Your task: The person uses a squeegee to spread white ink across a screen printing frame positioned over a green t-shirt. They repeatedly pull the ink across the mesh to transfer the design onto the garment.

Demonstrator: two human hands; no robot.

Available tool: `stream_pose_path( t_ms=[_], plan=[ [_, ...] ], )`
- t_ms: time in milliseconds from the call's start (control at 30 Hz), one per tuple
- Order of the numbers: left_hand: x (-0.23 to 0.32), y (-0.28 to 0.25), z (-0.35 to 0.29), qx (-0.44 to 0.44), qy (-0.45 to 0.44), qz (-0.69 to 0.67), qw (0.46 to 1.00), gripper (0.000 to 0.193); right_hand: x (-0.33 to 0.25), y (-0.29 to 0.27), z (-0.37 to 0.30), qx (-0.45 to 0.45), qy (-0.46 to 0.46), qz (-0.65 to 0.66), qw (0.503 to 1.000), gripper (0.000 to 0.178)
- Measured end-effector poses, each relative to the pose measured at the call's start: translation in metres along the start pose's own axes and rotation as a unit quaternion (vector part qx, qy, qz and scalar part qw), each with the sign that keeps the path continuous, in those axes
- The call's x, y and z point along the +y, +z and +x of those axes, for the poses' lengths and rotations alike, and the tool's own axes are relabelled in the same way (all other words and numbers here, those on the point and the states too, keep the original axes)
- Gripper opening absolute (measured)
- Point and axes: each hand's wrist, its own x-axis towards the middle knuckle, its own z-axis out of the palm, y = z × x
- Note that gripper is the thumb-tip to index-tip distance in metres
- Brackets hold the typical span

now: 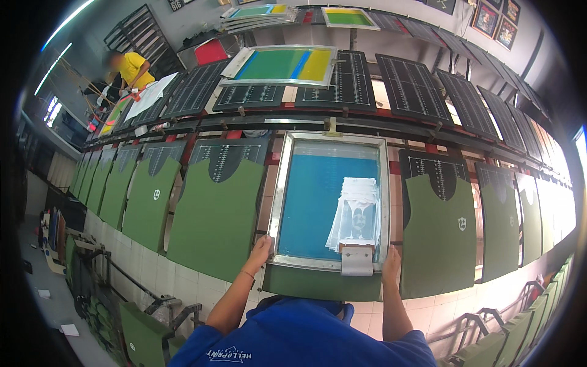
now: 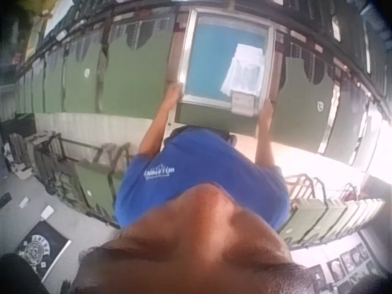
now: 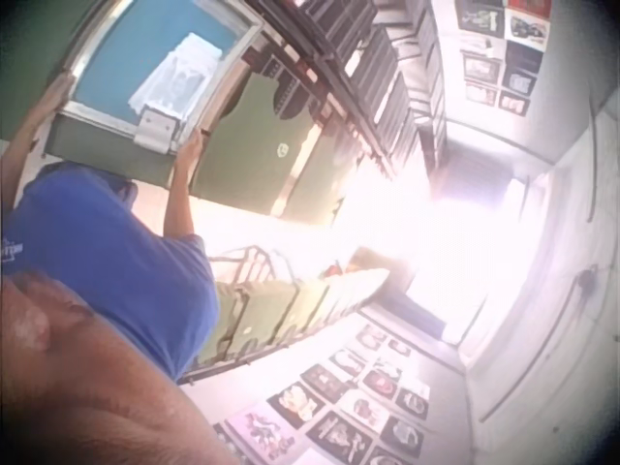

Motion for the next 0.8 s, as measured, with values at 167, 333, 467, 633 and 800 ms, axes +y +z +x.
stream_pose_path(
  t_ms=[167, 333, 467, 633, 800],
  plan=[
    [0.013, 0.008, 0.002, 0.009, 0.057, 0.033, 0.998, 0.04, -0.001, -0.006, 0.002, -0.01, -0.003, -0.033, 0.999, 0.039],
    [0.043, 0.008, -0.018, 0.102, 0.173, 0.117, 0.973, 0.035, -0.044, -0.005, -0.017, -0.003, -0.007, -0.05, 0.999, 0.038],
    [0.052, -0.019, -0.026, 0.061, 0.156, 0.097, 0.981, 0.034, -0.059, -0.005, -0.049, 0.005, -0.028, -0.083, 0.996, 0.037],
    [0.036, -0.106, -0.034, 0.062, 0.169, 0.052, 0.982, 0.041, -0.06, 0.045, -0.119, 0.016, -0.05, -0.05, 0.997, 0.034],
    [0.027, -0.264, -0.026, 0.098, 0.167, 0.08, 0.978, 0.041, -0.078, 0.19, -0.187, -0.007, -0.041, -0.089, 0.995, 0.033]
  ],
)
